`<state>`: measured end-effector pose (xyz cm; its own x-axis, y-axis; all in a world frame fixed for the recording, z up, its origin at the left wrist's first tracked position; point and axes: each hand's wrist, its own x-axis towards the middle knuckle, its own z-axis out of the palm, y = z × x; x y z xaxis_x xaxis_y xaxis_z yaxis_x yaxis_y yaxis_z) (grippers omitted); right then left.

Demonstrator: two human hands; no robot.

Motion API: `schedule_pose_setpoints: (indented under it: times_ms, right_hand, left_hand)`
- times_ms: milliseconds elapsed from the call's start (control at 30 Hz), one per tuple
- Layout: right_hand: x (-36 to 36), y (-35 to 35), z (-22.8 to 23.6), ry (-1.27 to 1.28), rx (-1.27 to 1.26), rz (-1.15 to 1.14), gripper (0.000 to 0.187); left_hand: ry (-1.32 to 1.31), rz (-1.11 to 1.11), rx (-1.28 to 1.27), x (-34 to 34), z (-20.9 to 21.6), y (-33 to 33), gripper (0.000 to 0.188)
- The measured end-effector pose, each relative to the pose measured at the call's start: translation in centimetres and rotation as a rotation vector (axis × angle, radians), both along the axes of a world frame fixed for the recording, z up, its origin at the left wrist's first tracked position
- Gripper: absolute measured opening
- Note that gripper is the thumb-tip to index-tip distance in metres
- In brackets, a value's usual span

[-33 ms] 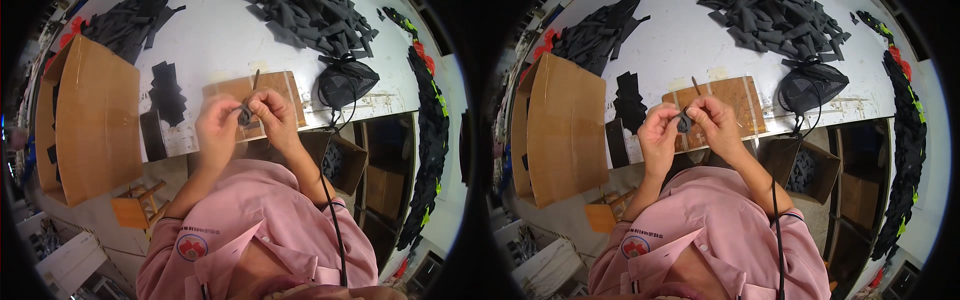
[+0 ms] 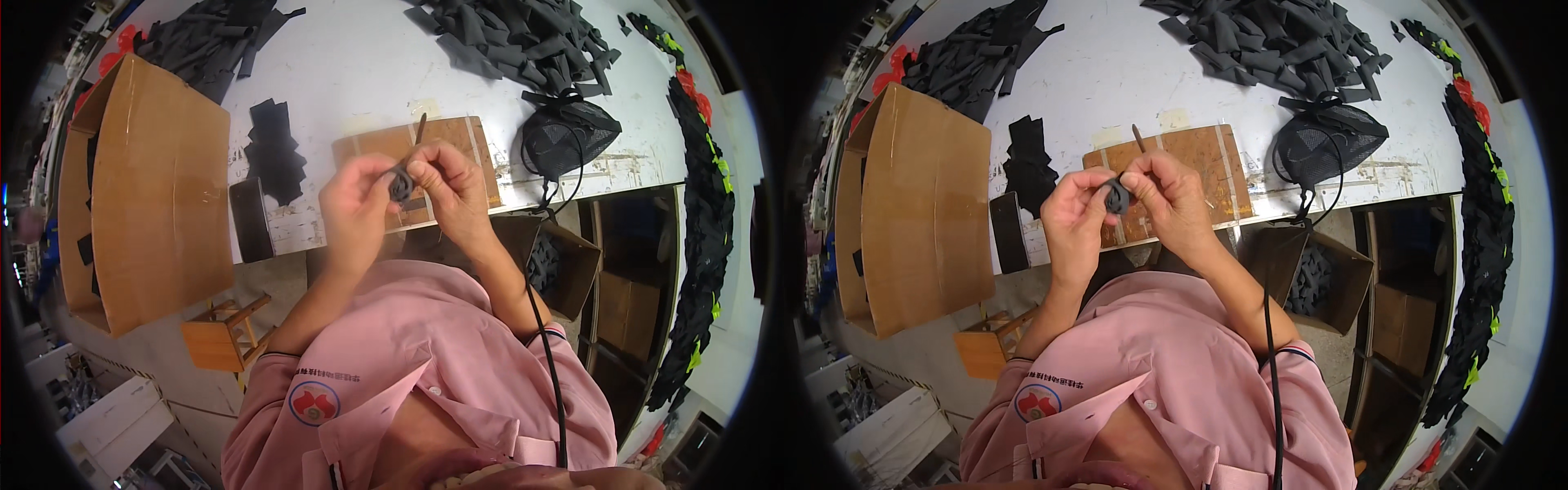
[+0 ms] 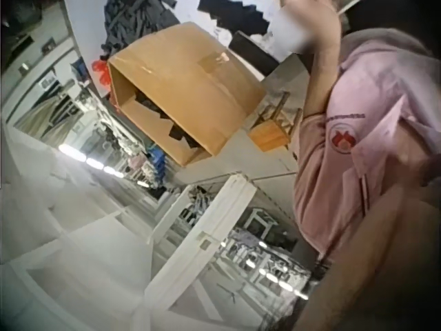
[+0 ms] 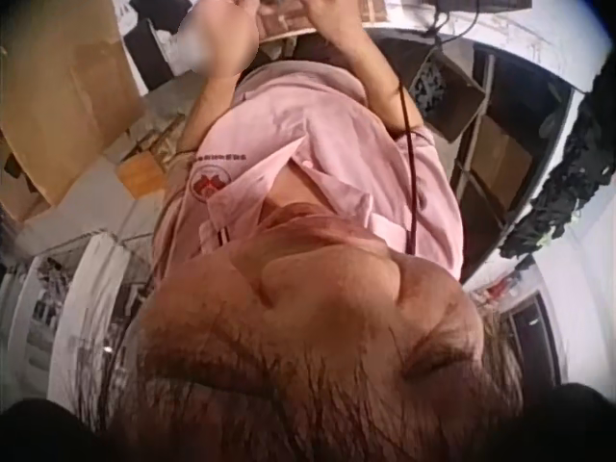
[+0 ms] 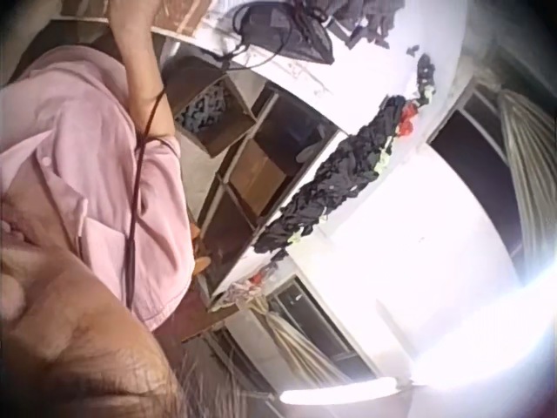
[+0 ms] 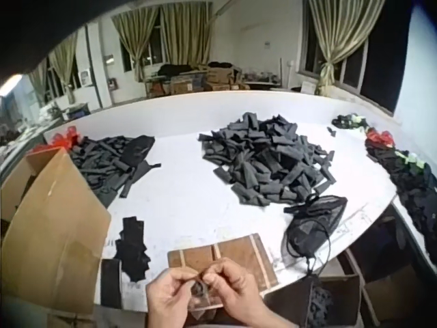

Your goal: Assembling black foam pieces onto a long component at a workbench.

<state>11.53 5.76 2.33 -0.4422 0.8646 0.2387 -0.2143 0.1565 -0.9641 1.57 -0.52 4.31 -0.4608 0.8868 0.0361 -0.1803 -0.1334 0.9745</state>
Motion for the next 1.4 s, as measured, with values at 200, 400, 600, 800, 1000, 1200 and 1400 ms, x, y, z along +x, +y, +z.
schedule_pose_setpoints:
  times_ms: [200, 400, 600, 800, 1000, 1200, 1400]
  right_hand:
    - [0.1, 2.8, 5.8, -0.066, -0.157, 0.081, 0.020]
    - [1.5, 6.3, -0.3, -0.111, -0.451, 0.278, 0.023]
    - [1.1, 6.6, -2.0, 0.003, -0.613, 0.411, 0.023]
    - [1.1, 7.5, -0.2, -0.051, -0.388, 0.510, 0.022]
    - [1.1, 6.5, -4.6, -0.082, -0.500, 0.406, 0.023]
    - [1.6, 5.5, -2.7, -0.217, -0.136, 0.134, 0.026]
    - [0.9, 5.2, 2.0, -0.813, 0.902, -0.025, 0.026]
  left_hand:
    - [-0.950, -0.641, 0.211, -2.5, 3.3, 3.1, 0.022]
    - [-1.314, -0.506, -0.053, -3.2, -1.1, 5.7, 0.019]
    - [-1.244, -0.494, -0.120, -3.4, -3.2, 5.7, 0.009]
    - [-0.754, -0.417, 0.008, -1.2, -0.8, 4.3, 0.018]
    - [-0.180, -0.142, -0.160, -1.8, -5.9, 3.8, 0.024]
    - [0.280, -0.147, 0.150, -2.3, -2.6, 4.8, 0.026]
    - [-0.288, -0.018, 0.272, -1.8, -3.0, 4.6, 0.014]
